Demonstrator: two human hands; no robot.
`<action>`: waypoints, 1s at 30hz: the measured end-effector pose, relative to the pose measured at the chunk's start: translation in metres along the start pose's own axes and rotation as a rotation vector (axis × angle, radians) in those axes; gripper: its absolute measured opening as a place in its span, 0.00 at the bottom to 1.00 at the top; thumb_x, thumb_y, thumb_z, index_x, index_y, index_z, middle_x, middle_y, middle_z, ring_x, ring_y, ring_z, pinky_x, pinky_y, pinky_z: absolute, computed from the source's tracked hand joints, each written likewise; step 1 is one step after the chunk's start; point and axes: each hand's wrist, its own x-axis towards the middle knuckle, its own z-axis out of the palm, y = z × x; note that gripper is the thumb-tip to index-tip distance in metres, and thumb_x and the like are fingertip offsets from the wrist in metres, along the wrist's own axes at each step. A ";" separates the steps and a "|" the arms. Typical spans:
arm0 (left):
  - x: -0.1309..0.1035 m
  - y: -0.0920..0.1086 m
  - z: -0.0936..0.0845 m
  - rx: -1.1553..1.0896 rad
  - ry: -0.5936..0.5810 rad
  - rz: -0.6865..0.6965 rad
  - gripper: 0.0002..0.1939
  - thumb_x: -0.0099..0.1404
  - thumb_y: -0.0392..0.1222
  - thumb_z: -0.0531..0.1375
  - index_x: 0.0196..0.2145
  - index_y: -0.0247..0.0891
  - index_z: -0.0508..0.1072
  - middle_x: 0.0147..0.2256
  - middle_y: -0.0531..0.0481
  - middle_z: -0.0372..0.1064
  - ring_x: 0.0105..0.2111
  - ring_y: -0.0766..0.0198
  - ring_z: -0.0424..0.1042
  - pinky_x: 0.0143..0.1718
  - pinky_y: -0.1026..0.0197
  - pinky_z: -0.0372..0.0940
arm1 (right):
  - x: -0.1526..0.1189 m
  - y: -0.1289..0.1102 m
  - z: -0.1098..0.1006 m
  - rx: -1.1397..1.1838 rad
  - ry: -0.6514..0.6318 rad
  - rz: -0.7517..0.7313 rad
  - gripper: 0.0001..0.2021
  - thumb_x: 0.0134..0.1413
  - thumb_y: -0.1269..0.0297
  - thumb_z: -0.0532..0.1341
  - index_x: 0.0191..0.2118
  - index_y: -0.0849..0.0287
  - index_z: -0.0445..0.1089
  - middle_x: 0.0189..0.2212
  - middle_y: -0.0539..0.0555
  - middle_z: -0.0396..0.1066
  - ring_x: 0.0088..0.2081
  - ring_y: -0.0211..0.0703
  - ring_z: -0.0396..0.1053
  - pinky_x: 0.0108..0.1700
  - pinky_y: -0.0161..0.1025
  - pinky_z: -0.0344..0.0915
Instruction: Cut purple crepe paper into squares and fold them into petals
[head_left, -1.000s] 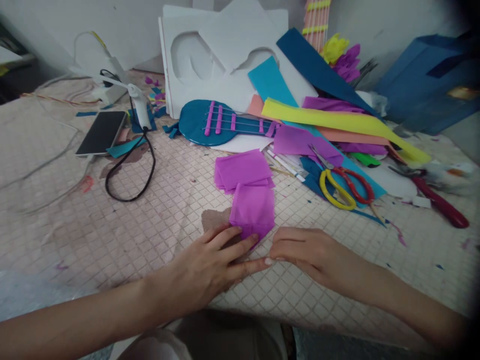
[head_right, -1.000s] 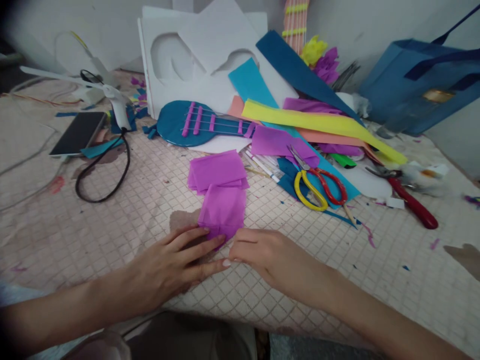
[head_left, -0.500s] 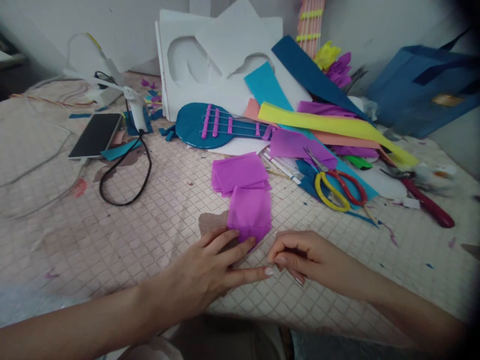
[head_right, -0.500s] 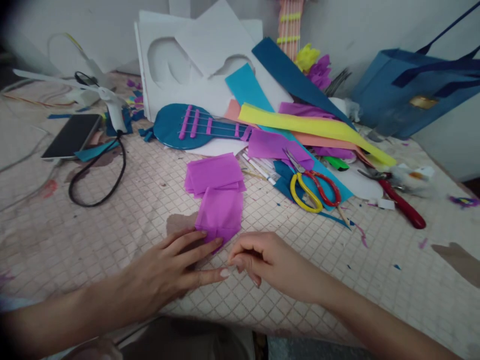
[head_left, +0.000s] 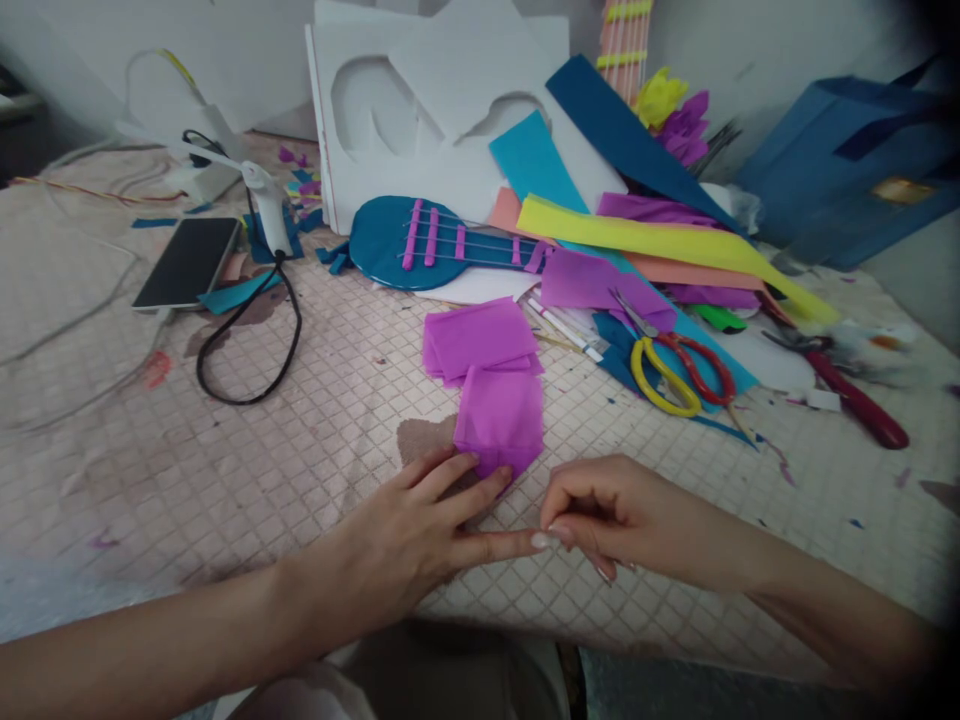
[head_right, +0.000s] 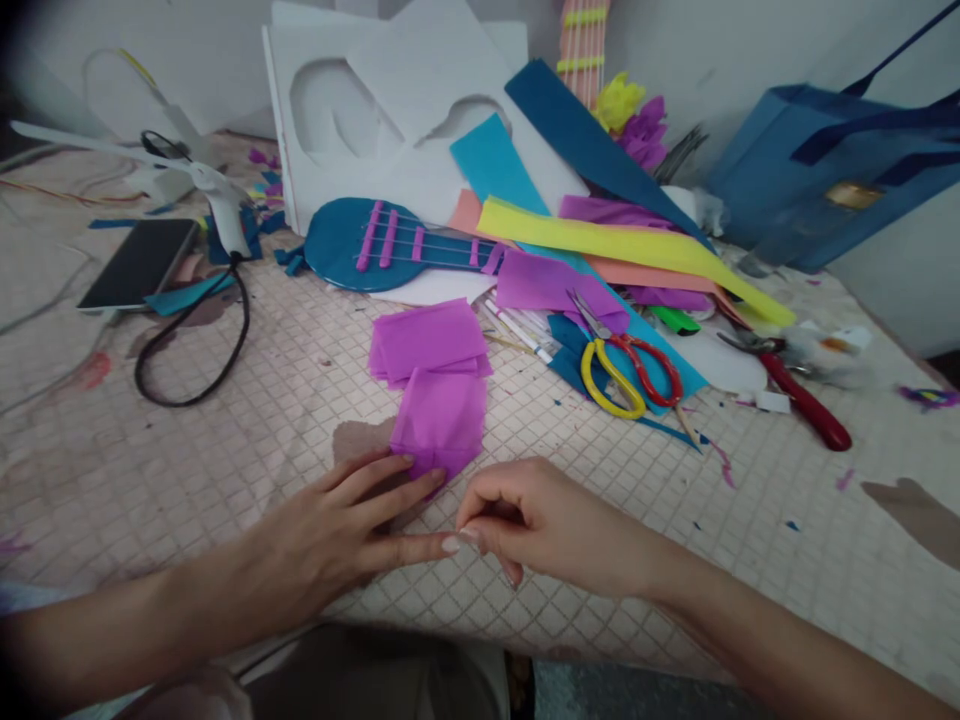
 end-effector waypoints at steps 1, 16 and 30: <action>0.000 0.000 0.000 -0.001 0.001 0.001 0.37 0.64 0.45 0.59 0.65 0.58 0.43 0.63 0.50 0.50 0.58 0.50 0.55 0.57 0.47 0.50 | 0.000 0.000 0.001 0.000 0.009 -0.004 0.06 0.58 0.66 0.57 0.30 0.60 0.67 0.20 0.44 0.62 0.20 0.30 0.63 0.22 0.29 0.59; 0.001 -0.001 0.000 0.008 -0.014 -0.003 0.38 0.63 0.46 0.60 0.64 0.58 0.44 0.63 0.49 0.49 0.59 0.49 0.55 0.57 0.47 0.50 | -0.001 0.003 -0.005 0.047 -0.039 0.020 0.06 0.58 0.65 0.57 0.33 0.59 0.69 0.18 0.44 0.63 0.19 0.31 0.63 0.22 0.29 0.59; 0.001 0.000 0.000 0.002 -0.008 -0.004 0.37 0.65 0.44 0.58 0.65 0.59 0.42 0.64 0.49 0.47 0.58 0.49 0.54 0.57 0.47 0.50 | 0.001 0.015 0.006 0.112 0.095 0.028 0.12 0.61 0.60 0.54 0.29 0.60 0.66 0.16 0.43 0.58 0.17 0.29 0.57 0.19 0.28 0.53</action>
